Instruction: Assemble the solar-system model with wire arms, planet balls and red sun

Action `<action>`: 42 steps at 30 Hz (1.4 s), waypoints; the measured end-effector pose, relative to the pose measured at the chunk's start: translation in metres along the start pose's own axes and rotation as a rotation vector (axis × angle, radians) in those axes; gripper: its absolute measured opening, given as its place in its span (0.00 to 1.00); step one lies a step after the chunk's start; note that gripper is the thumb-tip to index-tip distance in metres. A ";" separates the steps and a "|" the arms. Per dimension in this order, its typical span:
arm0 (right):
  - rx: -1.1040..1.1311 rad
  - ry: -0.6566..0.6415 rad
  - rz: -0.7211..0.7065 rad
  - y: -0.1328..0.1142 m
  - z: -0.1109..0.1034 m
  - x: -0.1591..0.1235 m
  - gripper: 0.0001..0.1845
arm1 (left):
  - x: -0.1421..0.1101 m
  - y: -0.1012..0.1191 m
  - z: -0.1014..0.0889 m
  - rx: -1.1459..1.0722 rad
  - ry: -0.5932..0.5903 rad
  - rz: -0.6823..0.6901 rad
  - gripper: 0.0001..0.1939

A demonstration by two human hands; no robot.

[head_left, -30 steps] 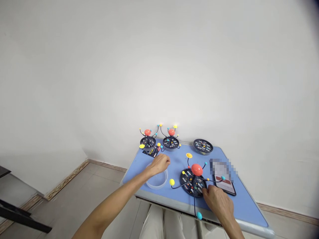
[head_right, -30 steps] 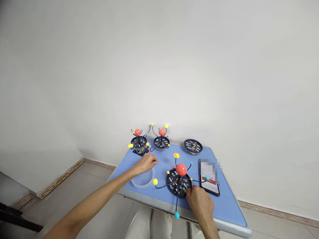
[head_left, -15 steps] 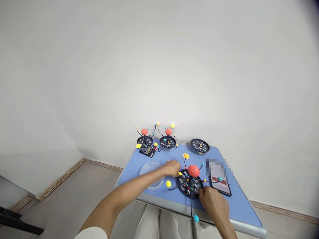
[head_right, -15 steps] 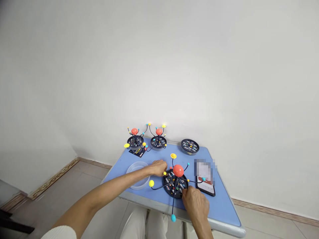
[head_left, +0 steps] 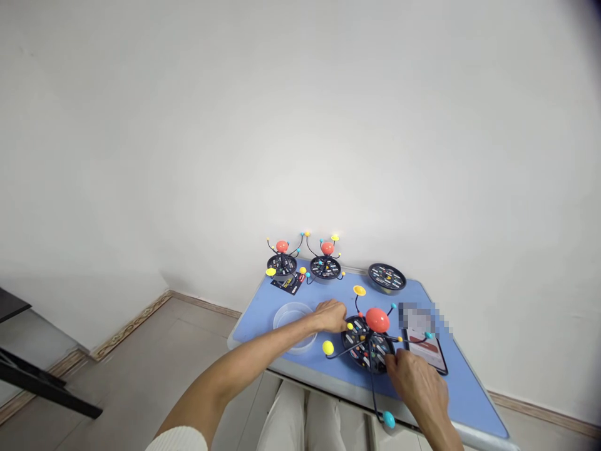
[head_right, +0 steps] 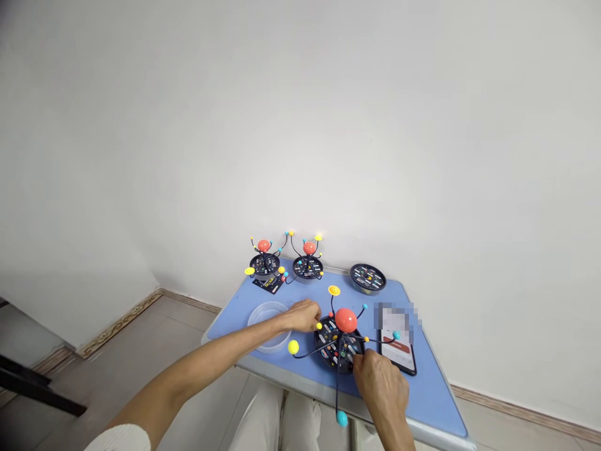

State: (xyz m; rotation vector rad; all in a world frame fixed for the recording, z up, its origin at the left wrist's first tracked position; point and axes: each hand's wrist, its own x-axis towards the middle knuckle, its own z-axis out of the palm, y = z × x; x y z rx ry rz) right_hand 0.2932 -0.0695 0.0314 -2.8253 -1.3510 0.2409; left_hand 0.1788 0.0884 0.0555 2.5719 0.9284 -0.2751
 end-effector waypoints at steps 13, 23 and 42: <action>-0.007 0.100 -0.177 -0.061 -0.024 -0.022 0.21 | -0.070 -0.061 -0.022 -0.069 0.212 -0.072 0.06; 0.018 0.087 -0.351 -0.126 -0.012 -0.009 0.19 | -0.097 -0.130 -0.013 -0.077 0.249 -0.207 0.07; -0.026 0.044 -0.380 -0.135 0.001 0.008 0.19 | -0.080 -0.153 0.008 -0.149 0.081 -0.255 0.15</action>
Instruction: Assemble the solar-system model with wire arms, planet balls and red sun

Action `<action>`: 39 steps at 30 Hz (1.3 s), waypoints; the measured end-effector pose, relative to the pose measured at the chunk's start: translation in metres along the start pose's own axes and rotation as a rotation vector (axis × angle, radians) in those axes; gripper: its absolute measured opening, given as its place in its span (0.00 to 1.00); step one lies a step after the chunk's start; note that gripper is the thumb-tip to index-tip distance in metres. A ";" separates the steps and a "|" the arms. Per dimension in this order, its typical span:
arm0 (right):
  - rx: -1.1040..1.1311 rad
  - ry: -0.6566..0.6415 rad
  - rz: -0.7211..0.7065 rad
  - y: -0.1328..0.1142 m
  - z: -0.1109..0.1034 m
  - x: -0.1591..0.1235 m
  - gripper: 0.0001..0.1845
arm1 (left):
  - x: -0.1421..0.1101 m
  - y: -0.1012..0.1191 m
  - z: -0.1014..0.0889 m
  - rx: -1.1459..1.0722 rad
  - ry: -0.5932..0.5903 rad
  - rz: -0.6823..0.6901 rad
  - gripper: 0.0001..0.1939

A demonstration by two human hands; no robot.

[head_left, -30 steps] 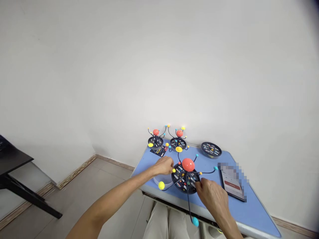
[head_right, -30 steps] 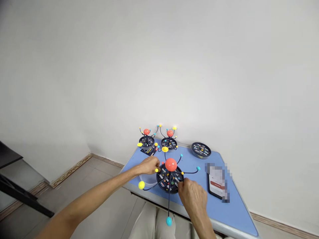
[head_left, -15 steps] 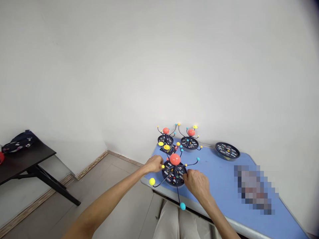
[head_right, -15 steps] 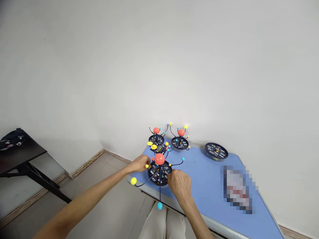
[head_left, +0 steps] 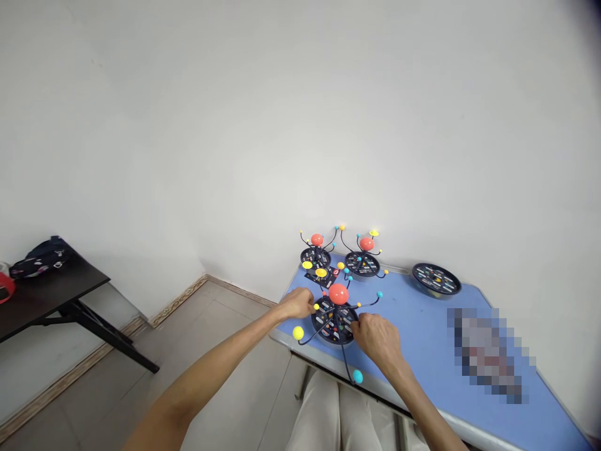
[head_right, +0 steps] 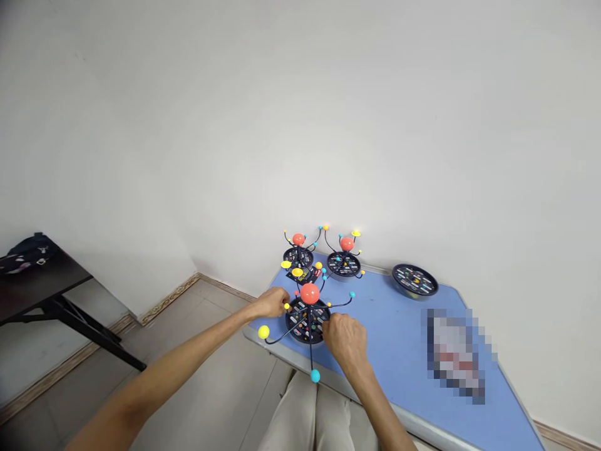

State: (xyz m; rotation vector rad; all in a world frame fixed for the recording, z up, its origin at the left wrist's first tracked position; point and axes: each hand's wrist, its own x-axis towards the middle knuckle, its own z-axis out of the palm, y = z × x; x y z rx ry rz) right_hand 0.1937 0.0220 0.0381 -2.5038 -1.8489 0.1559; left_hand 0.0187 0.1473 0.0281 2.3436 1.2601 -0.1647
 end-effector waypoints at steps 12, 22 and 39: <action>-0.005 -0.016 -0.006 0.000 0.003 0.001 0.20 | 0.000 0.000 0.001 -0.032 0.043 0.028 0.13; 0.010 -0.019 -0.007 0.002 0.005 0.002 0.19 | 0.000 -0.001 -0.001 -0.108 0.044 0.011 0.10; 0.029 -0.005 -0.011 0.004 0.012 0.003 0.19 | 0.001 -0.004 0.011 -0.384 -0.053 -0.033 0.11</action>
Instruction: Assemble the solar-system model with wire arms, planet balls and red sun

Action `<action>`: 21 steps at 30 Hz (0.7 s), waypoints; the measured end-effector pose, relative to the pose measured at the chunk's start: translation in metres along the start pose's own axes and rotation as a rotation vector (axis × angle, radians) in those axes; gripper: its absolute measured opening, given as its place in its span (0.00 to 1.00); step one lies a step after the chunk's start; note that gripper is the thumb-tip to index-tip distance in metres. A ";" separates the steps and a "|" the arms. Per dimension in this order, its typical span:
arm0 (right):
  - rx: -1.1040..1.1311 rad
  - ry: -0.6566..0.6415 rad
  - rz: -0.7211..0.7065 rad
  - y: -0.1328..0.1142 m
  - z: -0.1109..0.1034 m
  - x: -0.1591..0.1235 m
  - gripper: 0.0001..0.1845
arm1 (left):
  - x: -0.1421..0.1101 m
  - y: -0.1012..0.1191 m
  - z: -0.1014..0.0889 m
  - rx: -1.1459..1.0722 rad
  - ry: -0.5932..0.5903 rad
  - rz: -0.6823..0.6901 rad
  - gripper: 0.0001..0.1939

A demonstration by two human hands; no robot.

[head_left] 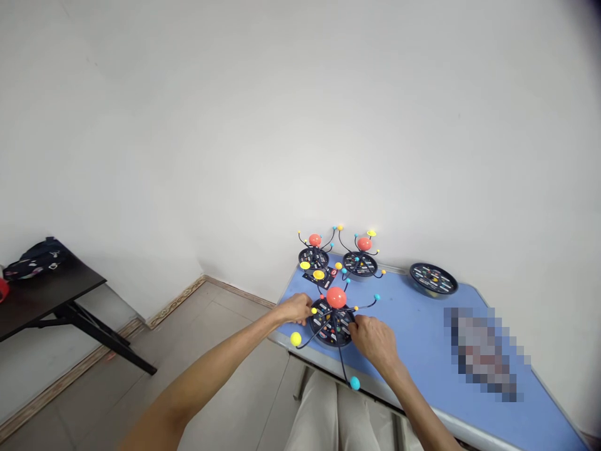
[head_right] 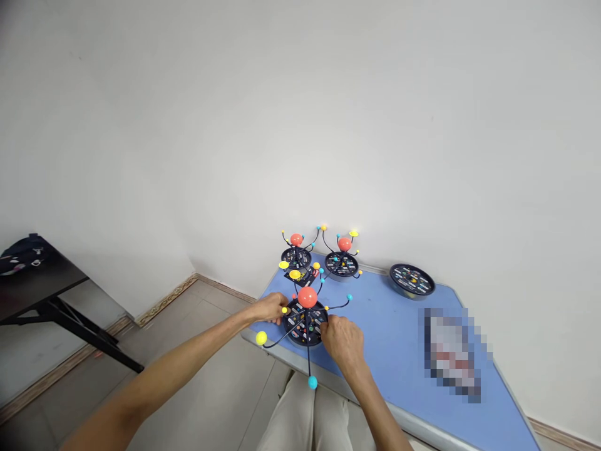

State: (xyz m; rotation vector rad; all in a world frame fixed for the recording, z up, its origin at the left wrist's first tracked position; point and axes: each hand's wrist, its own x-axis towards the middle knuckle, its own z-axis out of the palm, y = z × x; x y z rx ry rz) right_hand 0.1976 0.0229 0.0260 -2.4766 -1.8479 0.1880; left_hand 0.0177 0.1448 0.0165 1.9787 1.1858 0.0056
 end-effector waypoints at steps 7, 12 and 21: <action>0.033 -0.004 0.017 0.001 0.001 -0.001 0.19 | -0.002 0.001 0.003 -0.090 -0.018 -0.058 0.14; 0.074 -0.004 0.040 0.000 0.005 -0.004 0.19 | -0.002 0.001 0.005 -0.116 -0.012 -0.076 0.16; 0.144 0.015 0.070 -0.002 0.018 -0.007 0.17 | -0.003 -0.004 0.011 -0.150 -0.012 -0.082 0.21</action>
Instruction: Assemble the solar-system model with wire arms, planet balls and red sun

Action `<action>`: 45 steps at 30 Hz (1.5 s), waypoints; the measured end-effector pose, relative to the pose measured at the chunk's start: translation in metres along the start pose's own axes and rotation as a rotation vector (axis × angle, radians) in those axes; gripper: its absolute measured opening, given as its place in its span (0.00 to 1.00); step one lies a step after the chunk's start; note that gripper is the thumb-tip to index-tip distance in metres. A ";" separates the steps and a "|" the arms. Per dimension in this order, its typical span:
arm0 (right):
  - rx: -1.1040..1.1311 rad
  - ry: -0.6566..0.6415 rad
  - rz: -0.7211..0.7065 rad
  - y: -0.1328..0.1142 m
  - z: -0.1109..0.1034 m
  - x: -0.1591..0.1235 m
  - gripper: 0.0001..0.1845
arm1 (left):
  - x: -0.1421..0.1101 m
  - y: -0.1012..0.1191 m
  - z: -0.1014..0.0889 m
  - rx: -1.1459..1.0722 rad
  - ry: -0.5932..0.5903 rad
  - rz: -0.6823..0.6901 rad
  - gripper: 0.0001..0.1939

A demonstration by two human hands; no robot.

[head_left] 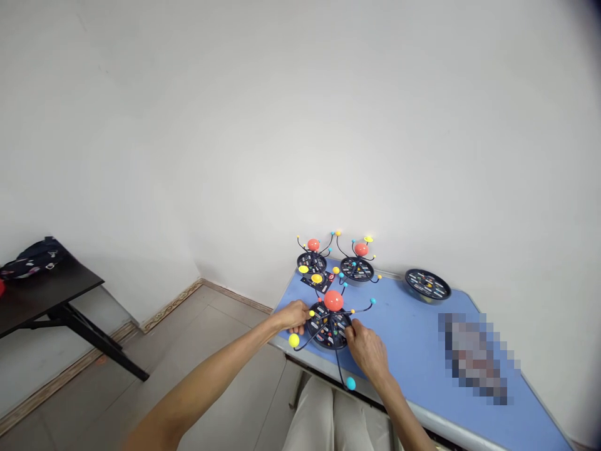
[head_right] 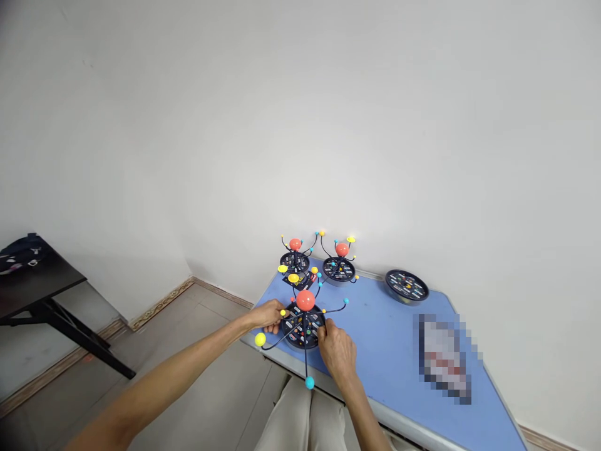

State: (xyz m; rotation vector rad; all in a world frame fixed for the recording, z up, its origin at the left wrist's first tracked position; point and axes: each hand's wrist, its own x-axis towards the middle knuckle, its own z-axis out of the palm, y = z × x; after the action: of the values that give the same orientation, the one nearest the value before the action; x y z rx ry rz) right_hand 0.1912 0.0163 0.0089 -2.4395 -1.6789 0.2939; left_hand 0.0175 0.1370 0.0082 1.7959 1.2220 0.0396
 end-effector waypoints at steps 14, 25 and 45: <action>0.105 0.021 0.020 0.006 0.006 0.005 0.15 | 0.006 -0.011 0.003 0.008 -0.002 0.000 0.21; 0.240 0.031 -0.002 0.016 0.009 0.010 0.22 | 0.005 -0.016 0.004 -0.075 0.047 0.024 0.24; 0.353 0.041 -0.093 0.024 0.026 0.020 0.28 | -0.014 -0.018 0.007 -0.285 0.094 0.213 0.30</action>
State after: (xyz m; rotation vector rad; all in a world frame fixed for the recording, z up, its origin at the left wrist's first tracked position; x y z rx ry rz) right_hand 0.2135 0.0271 -0.0237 -2.0924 -1.5637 0.4781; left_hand 0.0010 0.1232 -0.0027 1.6789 1.0264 0.4043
